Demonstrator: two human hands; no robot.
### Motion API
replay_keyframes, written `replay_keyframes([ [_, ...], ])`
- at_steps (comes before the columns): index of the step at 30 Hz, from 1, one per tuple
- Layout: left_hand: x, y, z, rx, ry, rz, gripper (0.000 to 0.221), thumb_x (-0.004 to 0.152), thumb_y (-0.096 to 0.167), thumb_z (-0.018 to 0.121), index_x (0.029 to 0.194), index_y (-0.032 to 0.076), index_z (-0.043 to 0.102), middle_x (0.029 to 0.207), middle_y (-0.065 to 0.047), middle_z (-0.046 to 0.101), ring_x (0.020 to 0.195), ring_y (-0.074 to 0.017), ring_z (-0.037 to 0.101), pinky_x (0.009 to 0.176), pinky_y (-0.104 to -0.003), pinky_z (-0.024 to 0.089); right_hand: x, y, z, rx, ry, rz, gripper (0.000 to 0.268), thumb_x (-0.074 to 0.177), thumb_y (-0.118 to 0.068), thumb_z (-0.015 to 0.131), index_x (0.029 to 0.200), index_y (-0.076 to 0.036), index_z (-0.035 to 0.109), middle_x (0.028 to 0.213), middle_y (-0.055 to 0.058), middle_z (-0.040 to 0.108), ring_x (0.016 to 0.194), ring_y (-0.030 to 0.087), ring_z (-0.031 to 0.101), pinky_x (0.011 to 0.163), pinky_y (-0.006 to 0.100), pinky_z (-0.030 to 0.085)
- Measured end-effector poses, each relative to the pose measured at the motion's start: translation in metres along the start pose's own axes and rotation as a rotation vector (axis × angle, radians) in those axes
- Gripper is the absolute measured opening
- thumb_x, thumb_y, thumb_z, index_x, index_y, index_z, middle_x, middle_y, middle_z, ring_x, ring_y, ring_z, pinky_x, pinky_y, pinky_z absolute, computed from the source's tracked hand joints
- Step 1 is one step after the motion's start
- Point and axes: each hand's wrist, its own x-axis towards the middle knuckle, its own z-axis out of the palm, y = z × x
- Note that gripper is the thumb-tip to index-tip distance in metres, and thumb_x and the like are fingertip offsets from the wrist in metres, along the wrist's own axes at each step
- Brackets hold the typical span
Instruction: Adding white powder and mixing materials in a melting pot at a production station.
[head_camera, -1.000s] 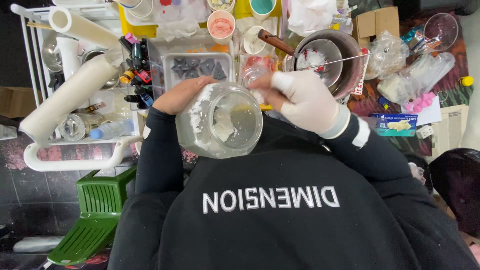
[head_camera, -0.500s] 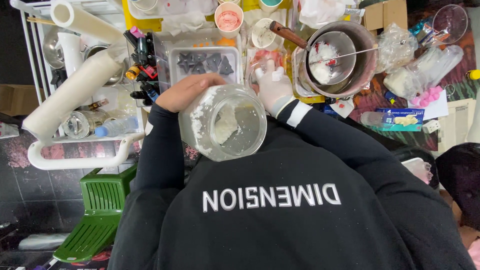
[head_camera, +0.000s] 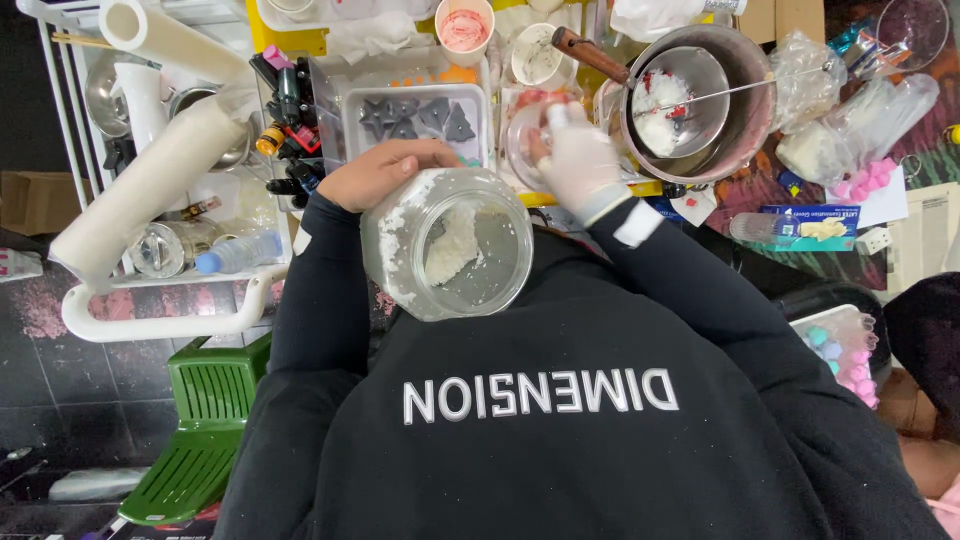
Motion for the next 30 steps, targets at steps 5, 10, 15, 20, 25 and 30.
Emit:
replay_keyframes([
  [5,-0.008,-0.013,-0.006,-0.073,-0.019,-0.007,0.077,0.103,0.069,0.042,0.132,0.000,0.063,0.122,-0.013,0.068,0.117,-0.0226,0.063,0.106,-0.037,0.049,-0.018,-0.007,-0.065,0.518,-0.080,0.031,0.022,0.107,-0.020,0.061,0.116,0.000,0.059,0.098,0.017,0.070,0.088,0.024,0.070,0.078,0.036,0.054],
  [10,-0.007,-0.021,-0.010,0.086,0.022,-0.101,0.064,0.109,0.056,0.038,0.133,0.001,0.061,0.129,-0.011,0.066,0.123,-0.0215,0.059,0.110,-0.035,0.043,-0.042,-0.015,-0.122,0.897,-0.135,0.127,0.015,0.108,-0.017,0.056,0.114,-0.003,0.059,0.097,0.004,0.063,0.087,0.009,0.057,0.078,0.026,0.048],
  [15,0.006,-0.012,-0.007,0.139,0.050,-0.228,0.059,0.108,0.051,0.036,0.137,0.006,0.060,0.132,-0.009,0.066,0.123,-0.0205,0.060,0.109,-0.033,0.042,-0.061,-0.046,-0.145,0.918,-0.066,-0.097,0.009,0.108,-0.012,0.055,0.114,-0.005,0.053,0.102,-0.001,0.060,0.090,0.008,0.058,0.083,0.024,0.050],
  [20,0.018,-0.007,-0.001,0.177,0.078,-0.389,0.061,0.105,0.052,0.035,0.138,0.007,0.061,0.135,-0.010,0.067,0.124,-0.0225,0.060,0.110,-0.032,0.041,-0.055,-0.069,-0.140,0.675,0.108,-0.408,0.015,0.099,-0.007,0.066,0.110,-0.006,0.056,0.101,0.009,0.060,0.090,0.024,0.065,0.085,0.031,0.052],
  [25,0.021,-0.025,-0.002,0.151,0.128,-0.443,0.069,0.105,0.057,0.037,0.144,0.003,0.054,0.147,-0.014,0.056,0.135,-0.0249,0.052,0.114,-0.033,0.036,-0.054,-0.071,-0.125,0.632,0.125,-0.432,0.015,0.096,-0.008,0.070,0.105,-0.008,0.058,0.098,0.010,0.062,0.082,0.028,0.067,0.076,0.034,0.053],
  [30,0.023,-0.008,0.002,0.196,0.161,-0.522,0.074,0.100,0.062,0.038,0.142,0.004,0.058,0.148,-0.013,0.058,0.135,-0.0265,0.053,0.115,-0.033,0.035,-0.051,-0.072,-0.116,0.613,0.156,-0.487,0.015,0.093,-0.009,0.071,0.102,-0.008,0.058,0.096,0.009,0.062,0.081,0.029,0.066,0.073,0.035,0.052],
])
